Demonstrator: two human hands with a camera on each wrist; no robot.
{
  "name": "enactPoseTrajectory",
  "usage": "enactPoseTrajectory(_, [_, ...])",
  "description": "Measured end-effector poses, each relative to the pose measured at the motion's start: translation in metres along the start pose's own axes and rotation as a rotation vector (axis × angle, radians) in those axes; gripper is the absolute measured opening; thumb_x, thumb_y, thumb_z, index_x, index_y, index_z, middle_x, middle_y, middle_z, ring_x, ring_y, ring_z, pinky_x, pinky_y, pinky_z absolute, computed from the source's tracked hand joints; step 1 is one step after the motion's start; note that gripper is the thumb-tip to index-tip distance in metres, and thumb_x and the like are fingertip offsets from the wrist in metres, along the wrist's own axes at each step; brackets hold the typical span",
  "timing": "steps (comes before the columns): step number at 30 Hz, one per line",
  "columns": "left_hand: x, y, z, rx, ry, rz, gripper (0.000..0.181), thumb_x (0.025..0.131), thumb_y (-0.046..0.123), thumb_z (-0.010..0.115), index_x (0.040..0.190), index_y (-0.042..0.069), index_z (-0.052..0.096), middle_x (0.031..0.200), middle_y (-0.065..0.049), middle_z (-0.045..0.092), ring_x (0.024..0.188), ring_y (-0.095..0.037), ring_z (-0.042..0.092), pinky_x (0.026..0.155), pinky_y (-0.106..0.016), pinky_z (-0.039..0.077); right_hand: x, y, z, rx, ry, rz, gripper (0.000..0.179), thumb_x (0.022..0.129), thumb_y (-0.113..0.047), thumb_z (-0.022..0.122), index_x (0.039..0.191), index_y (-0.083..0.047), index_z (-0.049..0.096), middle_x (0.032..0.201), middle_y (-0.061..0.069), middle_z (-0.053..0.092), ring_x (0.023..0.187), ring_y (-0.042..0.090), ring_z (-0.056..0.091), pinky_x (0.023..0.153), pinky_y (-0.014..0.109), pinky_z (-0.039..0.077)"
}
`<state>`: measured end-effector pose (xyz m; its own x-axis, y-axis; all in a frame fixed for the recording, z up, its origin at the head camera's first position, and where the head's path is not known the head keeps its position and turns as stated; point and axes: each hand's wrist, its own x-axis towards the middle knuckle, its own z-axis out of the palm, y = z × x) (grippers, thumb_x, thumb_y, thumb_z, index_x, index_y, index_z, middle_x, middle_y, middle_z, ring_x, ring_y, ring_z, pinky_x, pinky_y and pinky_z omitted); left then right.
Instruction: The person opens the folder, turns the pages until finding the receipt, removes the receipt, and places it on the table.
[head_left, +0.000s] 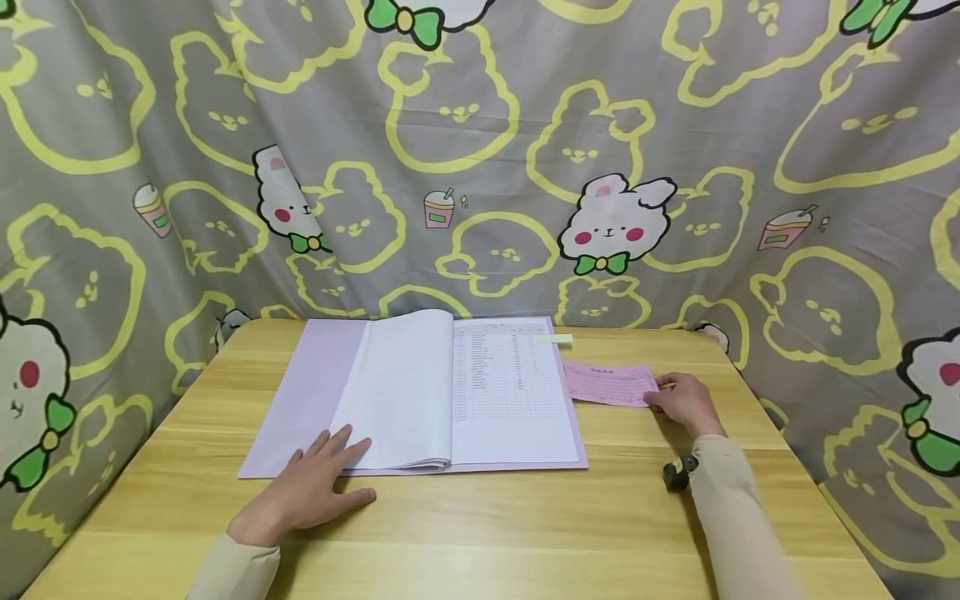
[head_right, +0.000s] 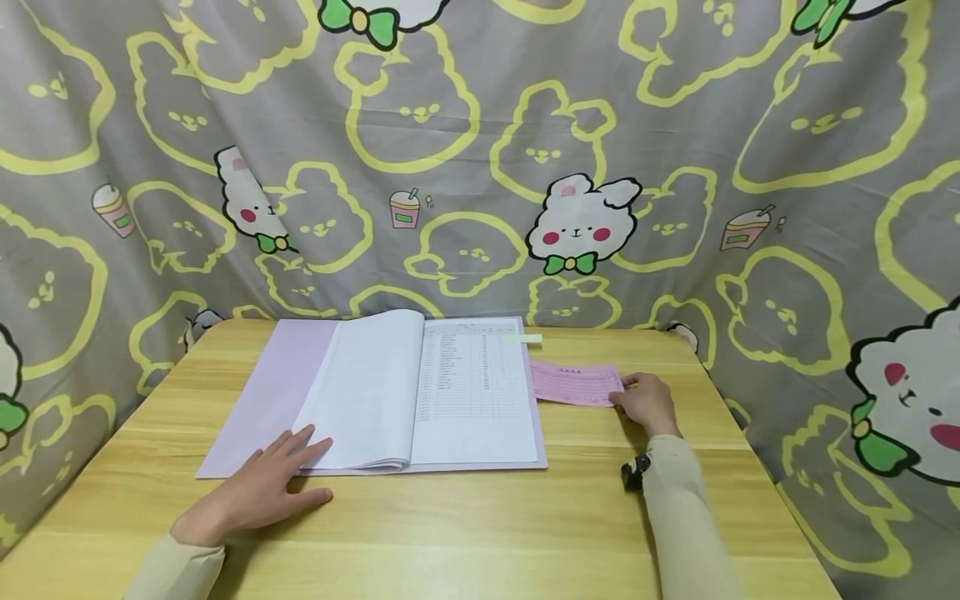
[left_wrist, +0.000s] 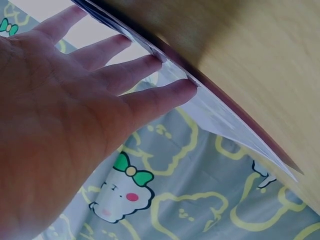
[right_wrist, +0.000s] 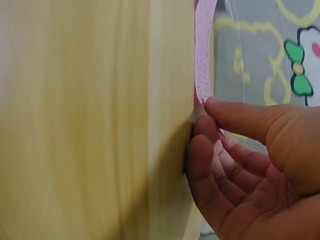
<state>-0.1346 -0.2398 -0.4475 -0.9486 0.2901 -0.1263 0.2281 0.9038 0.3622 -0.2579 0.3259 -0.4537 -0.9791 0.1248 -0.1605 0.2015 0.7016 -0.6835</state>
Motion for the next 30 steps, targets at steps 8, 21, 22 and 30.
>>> enactPoseTrajectory(8, [0.000, -0.001, -0.002, 0.005, -0.005, -0.002, 0.084, 0.088, 0.065, 0.069, 0.152, 0.014, 0.051, 0.162, -0.024, 0.034, 0.147, -0.058, 0.025, 0.106, -0.083, 0.023, -0.001, 0.013, -0.015, -0.055, 0.036, 0.020, 0.041, 0.095, -0.018, 0.069, 0.119, 0.013, 0.061, 0.077, 0.005, 0.072, 0.067, 0.013, 0.064, 0.061, 0.026, 0.050])
enactPoseTrajectory(21, [0.002, 0.001, -0.001, -0.002, 0.002, -0.002, 0.082, 0.088, 0.062, 0.069, 0.152, 0.013, 0.051, 0.162, -0.025, 0.035, 0.147, -0.058, 0.026, 0.106, -0.082, 0.023, 0.001, 0.016, -0.013, -0.221, 0.072, 0.017, 0.052, 0.097, -0.034, 0.064, 0.119, 0.013, 0.062, 0.120, 0.034, 0.063, 0.104, 0.047, 0.060, 0.085, 0.054, 0.049])
enactPoseTrajectory(22, [0.002, 0.001, -0.001, -0.002, 0.003, -0.002, 0.082, 0.089, 0.062, 0.069, 0.152, 0.013, 0.051, 0.162, -0.025, 0.034, 0.147, -0.058, 0.026, 0.106, -0.082, 0.023, 0.001, 0.016, -0.014, -0.220, 0.064, 0.017, 0.054, 0.098, -0.036, 0.062, 0.120, 0.013, 0.061, 0.121, 0.034, 0.062, 0.105, 0.048, 0.060, 0.086, 0.055, 0.049])
enactPoseTrajectory(30, [0.003, -0.002, -0.001, 0.014, 0.031, 0.007, 0.080, 0.091, 0.061, 0.067, 0.152, 0.012, 0.050, 0.161, -0.025, 0.035, 0.146, -0.056, 0.030, 0.106, -0.082, 0.025, -0.008, 0.010, -0.017, -0.219, 0.009, 0.004, 0.063, 0.103, -0.043, 0.051, 0.129, 0.014, 0.055, 0.125, 0.035, 0.060, 0.101, 0.042, 0.061, 0.085, 0.052, 0.050])
